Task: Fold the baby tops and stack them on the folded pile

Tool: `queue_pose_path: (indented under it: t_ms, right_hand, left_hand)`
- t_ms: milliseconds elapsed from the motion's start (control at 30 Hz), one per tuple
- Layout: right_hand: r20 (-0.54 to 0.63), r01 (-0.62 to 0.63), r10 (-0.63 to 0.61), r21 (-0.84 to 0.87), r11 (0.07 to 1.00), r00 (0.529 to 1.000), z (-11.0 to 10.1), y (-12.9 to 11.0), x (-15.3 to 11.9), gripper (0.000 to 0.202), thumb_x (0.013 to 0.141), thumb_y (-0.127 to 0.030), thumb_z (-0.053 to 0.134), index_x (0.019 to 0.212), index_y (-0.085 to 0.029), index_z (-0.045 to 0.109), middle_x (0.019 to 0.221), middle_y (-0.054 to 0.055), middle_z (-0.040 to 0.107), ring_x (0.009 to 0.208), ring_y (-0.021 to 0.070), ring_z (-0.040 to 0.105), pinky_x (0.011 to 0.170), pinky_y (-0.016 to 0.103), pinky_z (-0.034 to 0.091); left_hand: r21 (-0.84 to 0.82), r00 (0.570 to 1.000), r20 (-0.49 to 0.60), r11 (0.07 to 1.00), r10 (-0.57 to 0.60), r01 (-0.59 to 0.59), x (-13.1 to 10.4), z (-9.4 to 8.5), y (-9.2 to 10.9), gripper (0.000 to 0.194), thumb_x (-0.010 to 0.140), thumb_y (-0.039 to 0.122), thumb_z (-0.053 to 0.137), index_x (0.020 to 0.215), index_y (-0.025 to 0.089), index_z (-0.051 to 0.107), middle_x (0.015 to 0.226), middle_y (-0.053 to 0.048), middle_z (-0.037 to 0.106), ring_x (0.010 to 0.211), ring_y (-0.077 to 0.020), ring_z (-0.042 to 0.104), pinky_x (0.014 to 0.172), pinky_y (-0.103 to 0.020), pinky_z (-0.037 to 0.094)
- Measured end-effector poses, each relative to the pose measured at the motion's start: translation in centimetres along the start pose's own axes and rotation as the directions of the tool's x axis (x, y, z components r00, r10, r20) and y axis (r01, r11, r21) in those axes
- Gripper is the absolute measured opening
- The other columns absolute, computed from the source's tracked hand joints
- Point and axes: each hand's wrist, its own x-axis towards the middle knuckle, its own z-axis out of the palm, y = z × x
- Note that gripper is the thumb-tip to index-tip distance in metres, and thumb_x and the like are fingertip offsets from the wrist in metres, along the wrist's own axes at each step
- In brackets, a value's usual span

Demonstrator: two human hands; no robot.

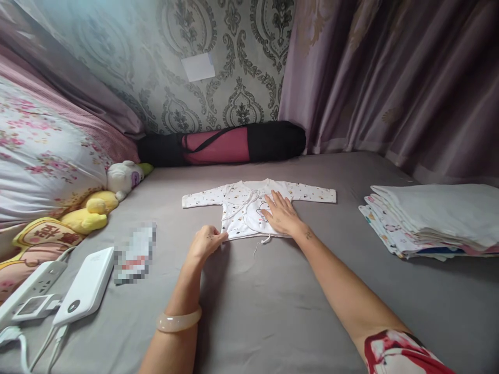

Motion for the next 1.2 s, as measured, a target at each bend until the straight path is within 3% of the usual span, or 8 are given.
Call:
queue_pose_path:
  t_ms: [100, 200, 333, 433, 600, 667, 867, 1200]
  right_hand:
    - [0.087, -0.022, 0.027, -0.052, 0.998, 0.996, 1.4, 0.1, -0.2, 0.068, 0.100, -0.053, 0.022, 0.155, -0.014, 0.023, 0.162, 0.016, 0.011, 0.149, 0.0291, 0.006, 0.119, 0.047, 0.005]
    - [0.098, -0.020, 0.027, -0.069, 0.997, 0.995, 1.5, 0.2, -0.4, 0.070, 0.099, -0.055, 0.021, 0.155, -0.014, 0.022, 0.162, 0.017, 0.011, 0.149, 0.0303, 0.005, 0.119, 0.048, 0.003]
    - [0.102, -0.004, 0.006, -0.026, 1.000, 0.995, 1.1, -0.7, -0.6, 0.068, 0.098, -0.058, 0.023, 0.156, -0.025, 0.019, 0.164, 0.011, 0.002, 0.149, 0.0334, 0.001, 0.116, 0.057, 0.001]
    - [0.141, 0.056, -0.057, 0.013, 0.998, 0.988, 1.2, -1.4, -0.8, 0.064, 0.099, -0.056, 0.018, 0.156, -0.028, 0.019, 0.164, 0.009, 0.003, 0.150, 0.0304, -0.002, 0.114, 0.063, -0.002]
    - [0.112, 0.216, -0.219, 0.042, 0.975, 0.969, 1.6, -1.9, -1.3, 0.061, 0.101, -0.047, 0.018, 0.152, -0.016, 0.028, 0.161, 0.017, 0.016, 0.149, 0.0294, 0.009, 0.115, 0.062, 0.004]
    - [0.064, 0.293, -0.294, 0.024, 0.956, 0.954, 1.7, -2.0, -1.5, 0.058, 0.102, -0.044, 0.022, 0.150, -0.015, 0.032, 0.159, 0.019, 0.022, 0.148, 0.0301, 0.015, 0.114, 0.062, 0.009]
    - [-0.014, 0.430, -0.430, -0.019, 0.903, 0.902, 2.5, -2.4, -1.6, 0.057, 0.101, -0.043, 0.030, 0.146, -0.009, 0.037, 0.154, 0.022, 0.032, 0.145, 0.0323, 0.025, 0.114, 0.060, 0.020]
    - [-0.021, 0.431, -0.430, 0.029, 0.902, 0.902, 2.8, -2.1, -1.2, 0.058, 0.099, -0.046, 0.033, 0.144, -0.009, 0.040, 0.155, 0.022, 0.031, 0.145, 0.0331, 0.024, 0.114, 0.060, 0.020]
  left_hand:
    - [0.016, 1.000, -0.008, 1.000, 0.012, -0.012, 0.0, 0.0, 0.0, 0.018, 0.075, 0.037, 0.058, 0.070, 0.020, 0.056, 0.063, -0.001, 0.062, 0.063, -0.0169, 0.057, 0.056, -0.025, 0.035]
    - [0.088, 0.980, -0.156, 0.990, 0.123, -0.110, 0.3, 0.8, 0.4, 0.010, 0.077, 0.029, 0.058, 0.079, 0.020, 0.057, 0.076, -0.003, 0.065, 0.075, -0.0191, 0.060, 0.062, -0.026, 0.039]
    - [0.169, 0.840, -0.337, 0.905, 0.426, -0.391, 1.2, 2.6, 2.1, 0.012, 0.084, 0.026, 0.054, 0.093, 0.020, 0.058, 0.092, -0.007, 0.064, 0.088, -0.0203, 0.060, 0.075, -0.029, 0.045]
    - [0.145, 0.759, -0.323, 0.822, 0.566, -0.551, 2.4, 3.5, 4.2, 0.014, 0.086, 0.023, 0.051, 0.098, 0.020, 0.059, 0.096, -0.008, 0.064, 0.089, -0.0198, 0.061, 0.079, -0.031, 0.047]
    - [0.153, 0.720, -0.249, 0.761, 0.648, -0.631, 6.0, 3.6, 9.2, 0.023, 0.087, 0.017, 0.048, 0.103, 0.018, 0.064, 0.101, -0.009, 0.069, 0.097, -0.0215, 0.062, 0.086, -0.033, 0.048]
    - [0.171, 0.734, -0.211, 0.764, 0.645, -0.622, 7.7, 3.5, 11.5, 0.027, 0.086, 0.014, 0.047, 0.105, 0.016, 0.066, 0.106, -0.010, 0.070, 0.101, -0.0220, 0.062, 0.090, -0.032, 0.046]
    - [0.273, 0.867, -0.126, 0.857, 0.481, -0.436, 11.7, 4.0, 16.3, 0.032, 0.088, 0.019, 0.047, 0.114, 0.014, 0.065, 0.117, -0.016, 0.068, 0.112, -0.0279, 0.060, 0.094, -0.038, 0.042]
    - [0.353, 0.927, -0.081, 0.881, 0.365, -0.316, 14.4, 4.8, 17.0, 0.023, 0.083, 0.020, 0.049, 0.099, 0.016, 0.066, 0.103, -0.016, 0.071, 0.107, -0.0314, 0.061, 0.097, -0.048, 0.036]
